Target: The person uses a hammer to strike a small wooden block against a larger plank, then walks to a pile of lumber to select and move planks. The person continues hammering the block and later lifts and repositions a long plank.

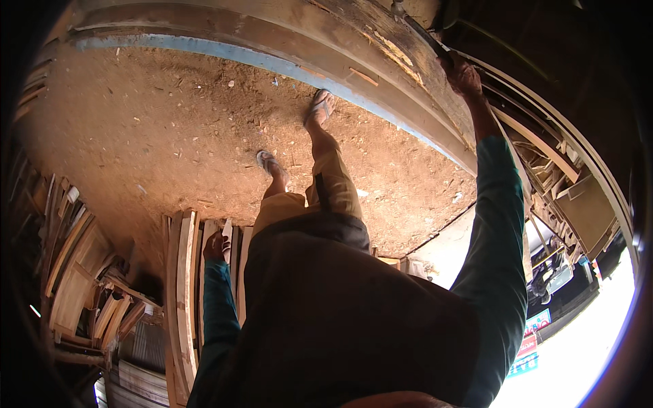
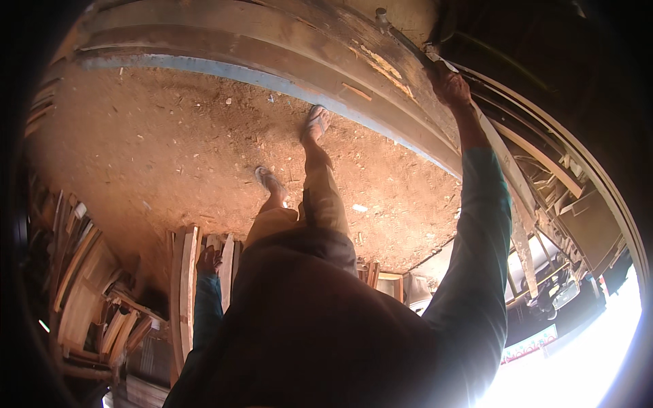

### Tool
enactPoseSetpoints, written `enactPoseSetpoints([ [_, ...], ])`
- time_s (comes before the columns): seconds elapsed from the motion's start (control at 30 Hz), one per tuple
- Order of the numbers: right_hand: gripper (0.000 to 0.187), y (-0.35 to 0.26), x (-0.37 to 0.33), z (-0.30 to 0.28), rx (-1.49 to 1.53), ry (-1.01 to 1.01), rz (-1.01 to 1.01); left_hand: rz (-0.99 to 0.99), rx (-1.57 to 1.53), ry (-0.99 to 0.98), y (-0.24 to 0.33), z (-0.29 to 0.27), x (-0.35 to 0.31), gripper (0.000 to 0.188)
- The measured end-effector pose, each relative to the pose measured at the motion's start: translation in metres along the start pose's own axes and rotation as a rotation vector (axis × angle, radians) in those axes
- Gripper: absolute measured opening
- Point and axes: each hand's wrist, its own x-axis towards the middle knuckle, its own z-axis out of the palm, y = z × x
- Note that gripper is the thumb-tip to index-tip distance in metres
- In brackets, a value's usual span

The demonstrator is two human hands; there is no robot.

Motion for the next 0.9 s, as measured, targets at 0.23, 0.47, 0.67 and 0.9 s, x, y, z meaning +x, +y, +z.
enactPoseSetpoints([
  [0.23, 0.046, 0.016, 0.015, -0.022, 0.085, 0.065, -0.137, -0.073, -0.050, -0.062, -0.003, 0.033, 0.000, 0.051],
  [0.47, 0.043, -0.017, 0.024, -0.042, -0.081, -0.097, 0.045, -0.066, 0.064, -0.101, -0.021, 0.055, -0.009, 0.046],
  [0.67, 0.047, -0.012, 0.018, -0.067, -0.132, -0.168, -0.056, -0.106, -0.126, -0.028, -0.038, 0.043, -0.009, 0.053],
  [0.9, 0.038, -0.026, 0.051, -0.149, 0.036, -0.392, -0.281, -0.109, -0.105, -0.016, -0.045, 0.056, -0.017, 0.057],
])
